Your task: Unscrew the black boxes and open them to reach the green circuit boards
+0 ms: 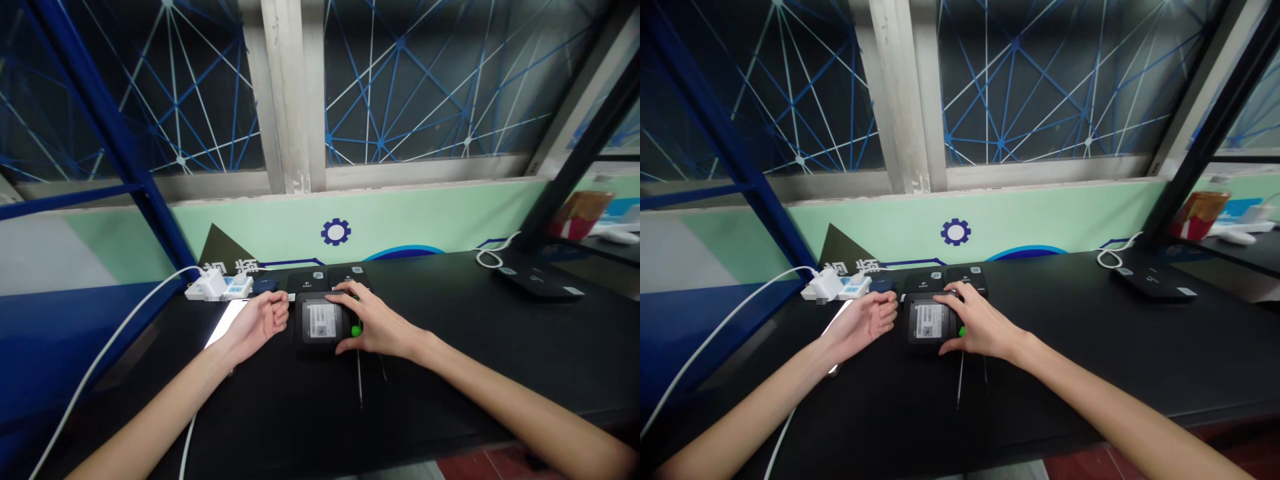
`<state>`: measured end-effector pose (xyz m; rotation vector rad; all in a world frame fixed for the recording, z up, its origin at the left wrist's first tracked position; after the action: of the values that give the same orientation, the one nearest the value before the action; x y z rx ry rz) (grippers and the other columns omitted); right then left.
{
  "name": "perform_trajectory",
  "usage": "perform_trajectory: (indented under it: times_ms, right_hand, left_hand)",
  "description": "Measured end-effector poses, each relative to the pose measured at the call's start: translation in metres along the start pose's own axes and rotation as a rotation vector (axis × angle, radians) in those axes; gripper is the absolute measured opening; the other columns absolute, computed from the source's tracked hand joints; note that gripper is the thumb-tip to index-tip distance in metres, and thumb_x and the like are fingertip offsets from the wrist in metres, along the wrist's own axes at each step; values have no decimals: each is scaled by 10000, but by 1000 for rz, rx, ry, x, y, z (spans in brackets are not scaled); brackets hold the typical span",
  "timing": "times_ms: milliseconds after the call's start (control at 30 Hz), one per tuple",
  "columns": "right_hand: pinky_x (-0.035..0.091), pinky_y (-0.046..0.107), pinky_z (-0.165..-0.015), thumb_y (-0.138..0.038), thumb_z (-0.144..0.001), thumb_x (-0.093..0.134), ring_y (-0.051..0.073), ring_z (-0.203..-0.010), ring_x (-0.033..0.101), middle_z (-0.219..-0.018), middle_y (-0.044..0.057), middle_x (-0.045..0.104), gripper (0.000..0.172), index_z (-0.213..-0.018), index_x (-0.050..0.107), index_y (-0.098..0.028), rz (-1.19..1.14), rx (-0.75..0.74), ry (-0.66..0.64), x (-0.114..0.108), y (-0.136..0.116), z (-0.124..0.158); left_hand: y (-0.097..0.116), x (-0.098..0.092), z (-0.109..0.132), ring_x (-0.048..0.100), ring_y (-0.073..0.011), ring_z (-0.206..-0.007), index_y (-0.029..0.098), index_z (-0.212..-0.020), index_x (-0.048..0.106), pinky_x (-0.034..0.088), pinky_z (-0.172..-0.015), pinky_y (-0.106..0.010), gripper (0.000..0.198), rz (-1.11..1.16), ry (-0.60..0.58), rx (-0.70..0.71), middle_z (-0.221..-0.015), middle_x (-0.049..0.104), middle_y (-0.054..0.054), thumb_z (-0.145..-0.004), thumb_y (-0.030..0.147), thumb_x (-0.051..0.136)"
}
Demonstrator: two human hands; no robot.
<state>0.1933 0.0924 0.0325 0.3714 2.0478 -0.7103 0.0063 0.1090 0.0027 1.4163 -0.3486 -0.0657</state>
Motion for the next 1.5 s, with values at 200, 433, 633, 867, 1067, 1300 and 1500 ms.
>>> perform_trajectory:
  times_ms: [200, 433, 633, 867, 1067, 1300, 1500]
  right_hand:
    - [452, 488, -1047, -406, -720, 825, 306, -1271, 462, -1378, 111, 442, 822, -1418, 405, -302, -25, -27, 25, -7, -4, -1]
    - [500, 442, -998, -262, -865, 691, 261, -1195, 527, -1318, 85, 483, 665, -1453, 391, -342, -58, -26, 89, -19, -5, -2]
    - [500, 434, -993, -179, -858, 690, 245, -1164, 560, -1336, 87, 523, 539, -1353, 508, -292, -118, -81, 158, -26, -11, -1]
    - [523, 402, -885, -135, -907, 611, 219, -1007, 598, -1074, 64, 650, 244, -1129, 608, -236, -137, -173, 210, -37, -24, 2]
    - [541, 331, -791, -155, -858, 635, 195, -903, 623, -1006, 66, 640, 353, -1200, 564, -206, -123, -169, 96, -25, -27, 4]
    - [524, 352, -928, -160, -812, 664, 226, -1087, 601, -1283, 95, 599, 415, -1224, 631, -199, -43, -233, -114, 5, -31, 8]
    - [499, 376, -958, -196, -797, 718, 241, -1100, 582, -1232, 95, 642, 433, -1224, 647, -187, -29, -275, -208, 15, -39, 9]
  left_hand:
    - [-9, 3, 1, 379, -76, -490, 171, -794, 491, 360, -465, -181, 75, 251, -20, -106, -620, 365, 60, -852, 203, 527]
    - [-14, 7, 1, 381, -74, -478, 161, -797, 522, 349, -457, -183, 109, 344, -48, -161, -590, 375, 61, -887, 219, 541]
    - [-17, 8, 0, 397, -68, -467, 159, -782, 528, 355, -461, -180, 150, 372, -66, -177, -578, 405, 60, -911, 230, 557]
    - [-13, 7, 2, 427, -77, -486, 143, -789, 554, 371, -467, -192, 138, 405, -82, -156, -596, 445, 41, -916, 196, 568]
    - [-13, 10, 2, 406, -77, -486, 135, -792, 562, 372, -468, -195, 160, 424, -95, -161, -597, 431, 41, -941, 180, 526]
    - [-13, 11, 2, 397, -79, -489, 138, -787, 552, 363, -459, -195, 167, 443, -108, -160, -597, 407, 46, -946, 183, 522]
    - [-14, 12, 3, 396, -76, -480, 136, -777, 559, 370, -453, -191, 159, 443, -105, -168, -589, 410, 46, -929, 182, 547]
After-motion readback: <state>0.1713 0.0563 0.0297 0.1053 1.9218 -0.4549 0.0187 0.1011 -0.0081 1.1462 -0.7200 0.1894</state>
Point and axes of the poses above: each hand's wrist, its own z-axis away from the middle knuckle, its own x-axis out of the palm, y = z × x, the point moved 9 cm from there along -z, towards the middle knuckle
